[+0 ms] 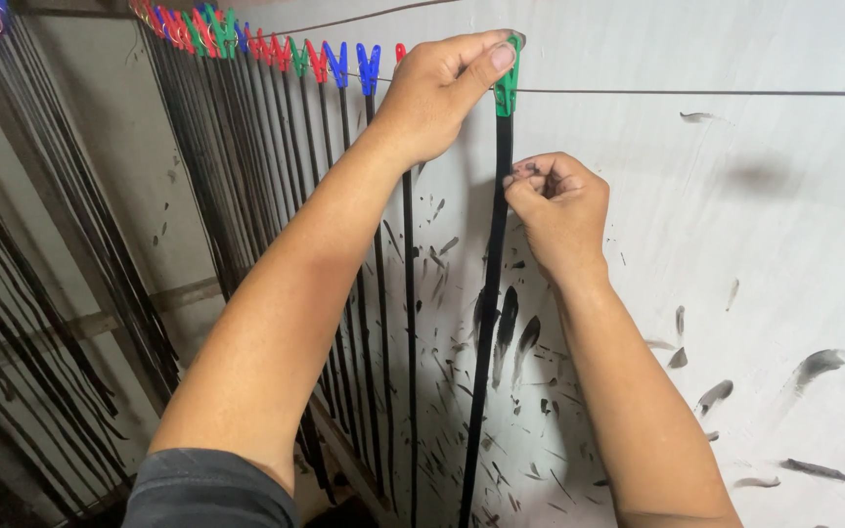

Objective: Dyeing the edges of long leather strips by feeding them through a dye applicator and then hanging them on a line with clothespins.

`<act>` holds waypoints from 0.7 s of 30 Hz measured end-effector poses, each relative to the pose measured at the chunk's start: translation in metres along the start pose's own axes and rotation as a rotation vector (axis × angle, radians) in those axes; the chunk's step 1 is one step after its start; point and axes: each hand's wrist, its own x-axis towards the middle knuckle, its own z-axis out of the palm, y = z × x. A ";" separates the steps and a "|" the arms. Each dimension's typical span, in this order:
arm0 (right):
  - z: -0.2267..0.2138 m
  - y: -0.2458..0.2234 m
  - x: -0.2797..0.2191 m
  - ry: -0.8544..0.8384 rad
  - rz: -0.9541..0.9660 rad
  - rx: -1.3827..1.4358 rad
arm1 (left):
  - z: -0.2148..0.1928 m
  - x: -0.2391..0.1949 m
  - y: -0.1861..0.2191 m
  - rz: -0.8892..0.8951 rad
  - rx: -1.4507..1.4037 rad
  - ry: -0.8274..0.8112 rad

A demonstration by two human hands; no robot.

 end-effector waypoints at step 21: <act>0.022 0.009 -0.001 0.054 -0.333 -0.119 | -0.019 -0.012 0.015 0.142 0.205 0.191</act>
